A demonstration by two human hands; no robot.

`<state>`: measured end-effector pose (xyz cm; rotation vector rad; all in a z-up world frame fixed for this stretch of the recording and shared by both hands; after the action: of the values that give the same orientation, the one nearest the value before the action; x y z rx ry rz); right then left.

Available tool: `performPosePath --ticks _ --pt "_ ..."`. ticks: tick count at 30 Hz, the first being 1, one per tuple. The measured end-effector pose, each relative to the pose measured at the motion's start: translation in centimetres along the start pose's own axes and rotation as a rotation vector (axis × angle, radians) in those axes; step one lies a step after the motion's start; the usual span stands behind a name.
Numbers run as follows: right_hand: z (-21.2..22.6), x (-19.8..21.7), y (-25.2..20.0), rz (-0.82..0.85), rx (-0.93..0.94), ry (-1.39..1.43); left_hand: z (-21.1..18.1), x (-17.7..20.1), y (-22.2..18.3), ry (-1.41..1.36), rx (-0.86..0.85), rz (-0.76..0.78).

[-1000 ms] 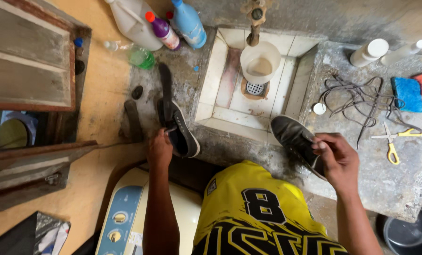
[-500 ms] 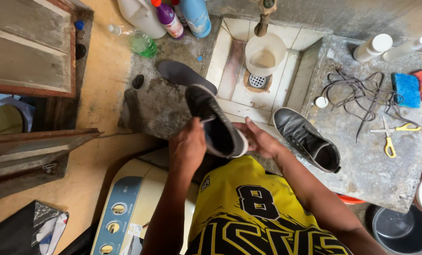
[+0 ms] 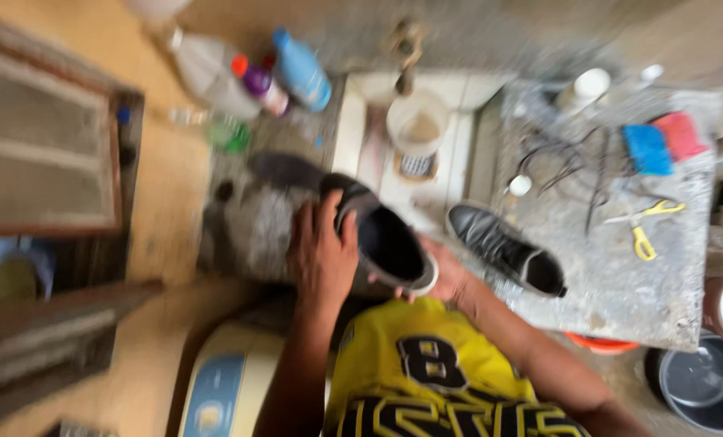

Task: The person unlaces a pair of black shoes, removes the insoles, and handles the laces and shoes individually while working at a bench near a sink.

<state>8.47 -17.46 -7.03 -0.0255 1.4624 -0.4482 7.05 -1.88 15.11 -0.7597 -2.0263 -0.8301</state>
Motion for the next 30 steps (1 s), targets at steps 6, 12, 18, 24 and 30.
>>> performPosePath --ticks 6,12,18,24,30 --pt "2.0 1.5 -0.1 -0.144 0.194 -0.227 2.3 -5.8 -3.8 -0.025 0.045 0.446" --pt "2.4 1.3 0.3 -0.322 0.300 -0.927 11.2 -16.3 -8.1 0.106 0.143 0.806" --pt "4.1 -2.4 0.1 -0.189 0.355 -1.393 16.4 -20.9 -8.5 -0.254 0.346 0.900" --pt "4.5 -3.4 -0.1 -0.205 0.188 -1.540 19.5 -24.3 -12.5 -0.869 0.907 1.016" --pt "4.7 -3.4 0.0 -0.175 0.217 -1.519 21.7 -27.2 -14.5 -0.377 0.399 0.783"
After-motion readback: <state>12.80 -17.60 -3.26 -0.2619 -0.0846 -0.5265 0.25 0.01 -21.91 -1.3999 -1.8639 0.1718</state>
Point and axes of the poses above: each hand's wrist, its own y-axis towards the middle knuckle, its own x-axis out of the back of the hand, z = x × y, the point moved 5 cm from there along y, towards the middle knuckle, and after that the axes turned 15 degrees about x, right-handed, at the moved point
